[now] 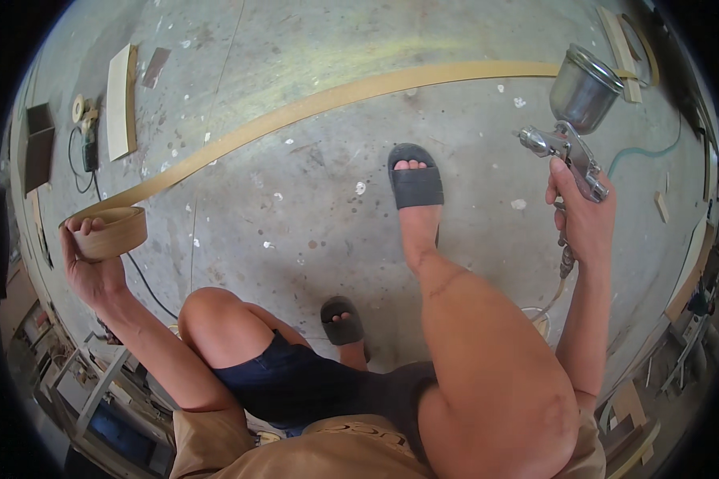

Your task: Applying adhesive or coating to a long strip of wood veneer using a pneumatic spray gun.

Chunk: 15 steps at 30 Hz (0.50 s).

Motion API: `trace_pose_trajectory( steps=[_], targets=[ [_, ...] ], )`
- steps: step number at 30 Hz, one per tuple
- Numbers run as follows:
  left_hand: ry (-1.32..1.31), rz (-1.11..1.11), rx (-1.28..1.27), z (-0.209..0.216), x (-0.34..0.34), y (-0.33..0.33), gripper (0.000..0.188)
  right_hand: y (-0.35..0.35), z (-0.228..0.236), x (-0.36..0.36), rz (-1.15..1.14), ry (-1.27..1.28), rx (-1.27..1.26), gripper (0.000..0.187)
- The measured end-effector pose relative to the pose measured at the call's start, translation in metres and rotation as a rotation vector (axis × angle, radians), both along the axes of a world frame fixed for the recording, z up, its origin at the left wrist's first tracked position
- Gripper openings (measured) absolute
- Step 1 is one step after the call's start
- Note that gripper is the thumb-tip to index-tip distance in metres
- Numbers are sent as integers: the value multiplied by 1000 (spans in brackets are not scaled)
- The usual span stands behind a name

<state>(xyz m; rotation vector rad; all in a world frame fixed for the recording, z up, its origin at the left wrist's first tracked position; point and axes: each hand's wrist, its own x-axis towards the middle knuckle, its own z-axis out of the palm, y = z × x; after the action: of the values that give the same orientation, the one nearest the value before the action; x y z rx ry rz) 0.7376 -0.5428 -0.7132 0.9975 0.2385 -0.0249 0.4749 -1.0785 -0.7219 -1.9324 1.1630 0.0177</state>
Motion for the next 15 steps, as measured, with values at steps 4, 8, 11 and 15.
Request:
trace_pose_trajectory(
  steps=[4, 8, 11, 15],
  targets=[
    [-18, -9, 4, 3, 1, 2, 15, -8, 7, -5, -56, 10, -40, 35],
    [-11, -49, -39, -7, 1, 0, 15, -12, 11, -13, -91, -1, -129, 26],
    [-5, -43, -22, -5, 1, -6, 15, -13, 8, -15, -131, 10, -153, 25],
    [15, 34, 36, -3, -1, -11, 16, -5, 7, -12, -92, -26, -65, 33]
  ],
)
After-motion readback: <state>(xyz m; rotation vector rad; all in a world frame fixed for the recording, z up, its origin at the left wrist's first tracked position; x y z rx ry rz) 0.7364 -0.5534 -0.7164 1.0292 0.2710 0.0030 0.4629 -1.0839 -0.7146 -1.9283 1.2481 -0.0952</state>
